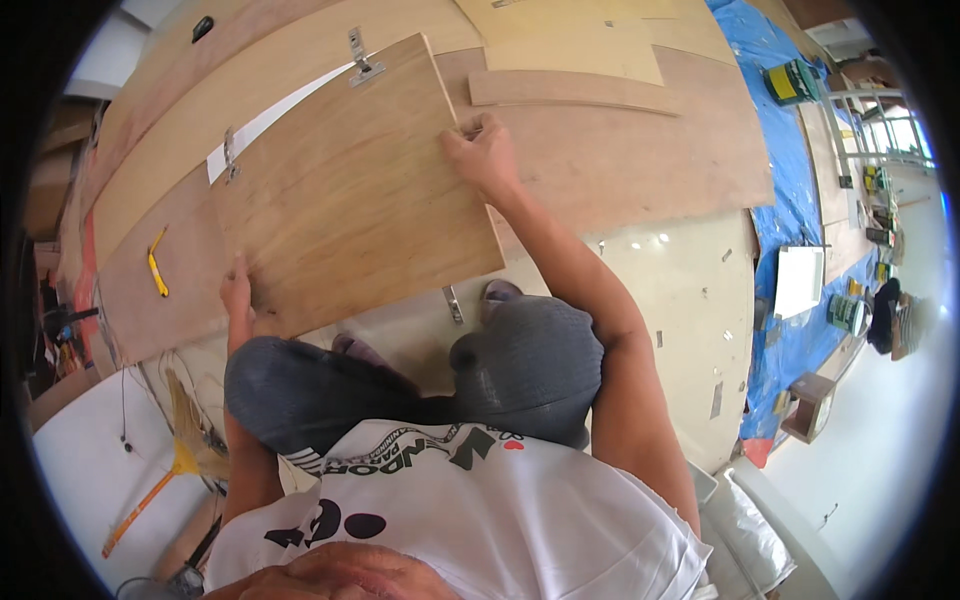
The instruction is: The person kneels on the floor and handles wooden panels, aligning them with metal hinges. They use a pencil and a small ruler to mark lines on the wood. The person also moves a fan and picks up a box of adhesive before continuing to arrange the panels.
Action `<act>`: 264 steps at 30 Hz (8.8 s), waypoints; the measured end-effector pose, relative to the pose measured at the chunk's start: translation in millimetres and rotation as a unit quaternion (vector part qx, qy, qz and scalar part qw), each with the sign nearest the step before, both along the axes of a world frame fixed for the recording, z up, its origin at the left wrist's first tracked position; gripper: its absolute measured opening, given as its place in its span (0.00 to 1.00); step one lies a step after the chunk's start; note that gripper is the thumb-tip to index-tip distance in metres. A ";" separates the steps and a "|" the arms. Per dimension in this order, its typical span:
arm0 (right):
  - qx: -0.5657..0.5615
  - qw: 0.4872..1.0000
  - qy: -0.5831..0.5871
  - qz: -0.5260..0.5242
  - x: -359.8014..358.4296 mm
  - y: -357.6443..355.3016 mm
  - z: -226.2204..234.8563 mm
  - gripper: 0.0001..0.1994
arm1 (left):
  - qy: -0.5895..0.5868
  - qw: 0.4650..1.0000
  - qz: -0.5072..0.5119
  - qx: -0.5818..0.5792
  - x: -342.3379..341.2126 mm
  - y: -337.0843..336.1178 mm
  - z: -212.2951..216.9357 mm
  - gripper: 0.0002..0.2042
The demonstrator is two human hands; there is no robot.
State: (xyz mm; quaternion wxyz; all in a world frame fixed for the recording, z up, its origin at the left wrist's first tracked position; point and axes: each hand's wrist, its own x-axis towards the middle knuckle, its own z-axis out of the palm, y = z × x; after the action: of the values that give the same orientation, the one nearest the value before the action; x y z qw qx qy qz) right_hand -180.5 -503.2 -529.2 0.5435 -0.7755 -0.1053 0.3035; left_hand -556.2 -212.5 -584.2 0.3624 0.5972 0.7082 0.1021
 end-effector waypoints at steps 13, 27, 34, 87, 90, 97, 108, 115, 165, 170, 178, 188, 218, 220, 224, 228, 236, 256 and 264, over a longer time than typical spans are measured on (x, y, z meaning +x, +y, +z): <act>0.288 0.894 0.336 0.068 -16.1 -43.4 11.1 0.15 | -0.152 0.985 -0.053 -0.060 -11.6 13.7 13.9 0.37; 0.413 0.855 0.057 -0.310 5.8 -229.3 61.4 0.16 | -0.096 0.946 -0.293 0.097 85.8 41.2 70.8 0.24; 0.488 0.761 -0.030 -0.425 -8.1 -306.3 69.3 0.17 | 0.047 0.898 -0.394 0.191 7.8 -46.7 37.2 0.29; -0.105 0.981 0.096 0.129 -14.5 -64.7 -43.2 0.15 | 0.043 0.788 -0.551 0.269 -19.2 -129.4 -1.4 0.34; -0.013 0.956 0.258 0.137 -21.1 -56.2 -25.5 0.19 | -0.009 0.779 -0.549 0.304 -20.8 -136.1 -11.2 0.34; -0.010 0.949 0.226 0.220 -18.1 -39.4 30.4 0.23 | 0.154 0.738 -0.535 0.380 -13.3 -126.9 15.7 0.24; 0.060 0.920 0.378 0.089 -11.8 -23.9 44.4 0.23 | 0.057 0.675 -0.561 0.476 -0.7 -98.0 76.2 0.17; 0.143 0.922 0.313 0.177 -24.9 -20.7 51.9 0.21 | 0.027 0.680 -0.561 0.471 -4.6 -89.3 99.9 0.16; -0.124 0.903 -0.354 0.210 126.1 81.2 -119.4 0.14 | 0.163 0.866 -0.367 0.299 80.9 133.1 -0.3 0.23; -0.162 0.949 -0.179 0.202 -16.2 -16.2 -45.0 0.16 | 0.145 0.946 -0.217 0.190 -45.2 24.7 -15.1 0.25; -0.230 0.946 -0.181 0.141 -58.8 -54.8 -72.1 0.20 | 0.137 0.956 -0.128 0.225 -34.7 -42.0 -34.0 0.25; -0.152 0.950 -0.232 0.142 -21.4 -53.8 -82.8 0.19 | 0.153 0.955 -0.179 0.179 17.8 -30.2 -1.0 0.29; -0.375 0.845 -0.080 0.373 117.2 2.6 -37.7 0.14 | 0.100 0.918 -0.384 0.023 33.4 53.0 18.7 0.35; -0.363 0.892 -0.176 0.202 133.1 21.8 -45.0 0.14 | 0.163 0.870 -0.452 0.110 59.7 72.9 32.1 0.33; -0.340 0.803 -0.392 0.294 138.2 31.4 -98.8 0.13 | 0.159 0.842 -0.497 0.137 104.6 122.1 8.0 0.29; -0.321 0.810 -0.391 0.298 97.5 22.9 -67.9 0.10 | 0.122 0.844 -0.500 0.151 153.2 96.1 -1.3 0.26; -0.275 0.854 -0.360 0.256 89.1 16.6 -32.8 0.09 | 0.224 0.787 -0.538 0.201 145.1 23.3 29.6 0.23; -0.254 0.851 -0.386 0.251 89.2 23.7 -32.9 0.08 | 0.244 0.774 -0.536 0.232 120.8 32.8 15.4 0.24; -0.232 0.858 -0.396 0.231 95.5 13.5 -49.7 0.09 | 0.249 0.765 -0.537 0.254 128.1 29.7 9.0 0.24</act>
State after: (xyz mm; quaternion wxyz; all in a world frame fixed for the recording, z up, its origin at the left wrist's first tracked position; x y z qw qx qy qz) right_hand -85.0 -489.7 -578.9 0.1748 -0.8872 -0.4145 0.1027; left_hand -428.1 -182.8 -575.2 0.0037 0.9546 0.2853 -0.0853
